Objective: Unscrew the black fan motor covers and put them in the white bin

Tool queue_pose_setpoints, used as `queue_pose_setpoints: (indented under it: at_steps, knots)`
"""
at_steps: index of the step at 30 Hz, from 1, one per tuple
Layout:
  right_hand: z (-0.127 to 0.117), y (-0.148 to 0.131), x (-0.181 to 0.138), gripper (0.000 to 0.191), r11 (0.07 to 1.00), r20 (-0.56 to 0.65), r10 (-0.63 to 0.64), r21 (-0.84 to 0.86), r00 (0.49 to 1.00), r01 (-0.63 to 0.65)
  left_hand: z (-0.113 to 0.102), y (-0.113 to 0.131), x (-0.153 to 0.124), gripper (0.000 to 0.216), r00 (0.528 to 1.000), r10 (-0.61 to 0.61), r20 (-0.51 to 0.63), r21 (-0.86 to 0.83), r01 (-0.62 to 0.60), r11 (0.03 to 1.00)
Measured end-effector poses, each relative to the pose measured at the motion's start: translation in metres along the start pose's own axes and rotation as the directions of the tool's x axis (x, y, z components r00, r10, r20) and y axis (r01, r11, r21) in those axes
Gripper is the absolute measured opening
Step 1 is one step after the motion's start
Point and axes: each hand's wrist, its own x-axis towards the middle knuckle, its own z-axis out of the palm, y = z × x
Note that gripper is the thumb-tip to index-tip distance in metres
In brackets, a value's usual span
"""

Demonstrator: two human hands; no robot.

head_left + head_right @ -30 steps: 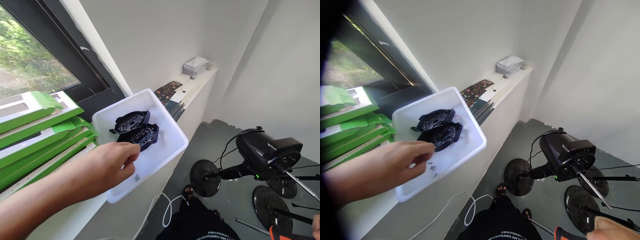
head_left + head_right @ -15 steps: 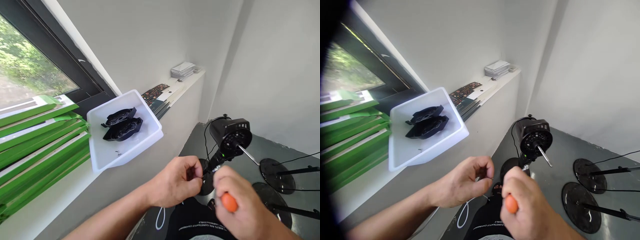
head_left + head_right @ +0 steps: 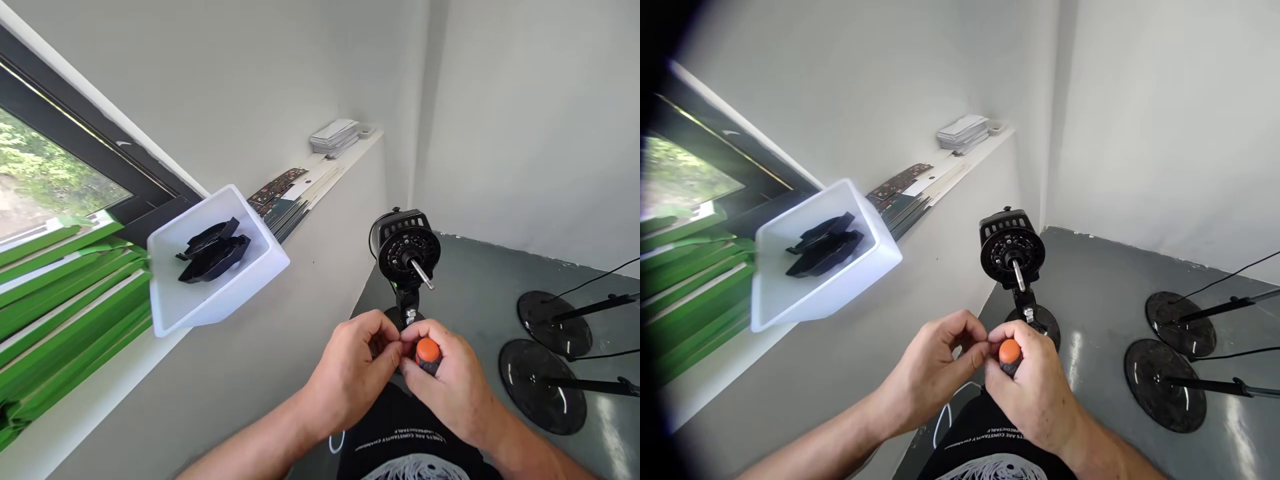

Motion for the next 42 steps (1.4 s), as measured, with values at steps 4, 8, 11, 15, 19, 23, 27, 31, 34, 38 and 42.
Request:
queue_pose_setpoints:
  at_steps: [4, 8, 11, 15, 19, 23, 27, 31, 34, 38, 42]
  knots:
    - [-0.006, 0.008, 0.003, 0.009, 0.987, 0.099, 0.091, 0.124, 0.991, -0.103, 0.010, -0.007, -0.005, 0.017, 0.882, 0.444, -0.157, 0.286, -0.390, 0.875]
    - [-0.010, 0.014, 0.008, 0.025, 0.972, 0.144, 0.114, 0.189, 0.983, -0.140, 0.012, -0.014, -0.006, 0.021, 0.765, 0.623, -0.160, 0.380, -0.535, 0.755]
    - [-0.010, 0.013, 0.012, 0.018, 0.966, 0.208, 0.110, 0.207, 0.972, -0.154, 0.007, -0.016, -0.005, 0.020, 0.793, 0.598, -0.116, 0.368, -0.525, 0.767]
    - [-0.010, 0.008, 0.013, 0.007, 0.956, 0.305, 0.101, 0.234, 0.947, -0.177, 0.000, -0.014, -0.003, 0.019, 0.900, 0.436, -0.018, 0.260, -0.417, 0.871]
    - [-0.012, 0.006, 0.012, 0.009, 0.927, 0.377, 0.116, 0.291, 0.919, -0.236, -0.004, -0.019, -0.004, 0.015, 0.976, 0.211, 0.059, 0.154, -0.218, 0.964]
    - [-0.015, 0.011, 0.012, 0.014, 0.869, 0.445, 0.143, 0.372, 0.884, -0.327, -0.005, -0.035, -0.005, 0.021, 0.972, 0.219, 0.086, 0.160, -0.230, 0.960]
    - [-0.014, 0.017, 0.011, 0.015, 0.818, 0.413, 0.181, 0.441, 0.893, -0.370, -0.005, -0.043, -0.005, 0.024, 0.956, 0.277, 0.096, 0.220, -0.292, 0.931]
    - [-0.017, 0.017, 0.008, 0.009, 0.805, 0.356, 0.225, 0.456, 0.907, -0.379, -0.004, -0.038, -0.001, 0.021, 0.939, 0.300, 0.167, 0.234, -0.333, 0.913]
    - [-0.023, 0.015, 0.006, 0.007, 0.816, 0.321, 0.251, 0.437, 0.913, -0.378, -0.002, -0.034, 0.003, 0.013, 0.930, 0.333, 0.158, 0.222, -0.362, 0.905]
    - [-0.022, 0.014, 0.004, 0.013, 0.834, 0.240, 0.267, 0.428, 0.933, -0.349, 0.003, -0.030, 0.004, 0.015, 0.905, 0.404, 0.137, 0.209, -0.425, 0.881]
    - [-0.019, 0.011, -0.004, 0.021, 0.846, 0.079, 0.214, 0.483, 0.974, -0.226, -0.002, -0.023, 0.005, 0.019, 0.934, 0.301, 0.192, 0.191, -0.336, 0.922]
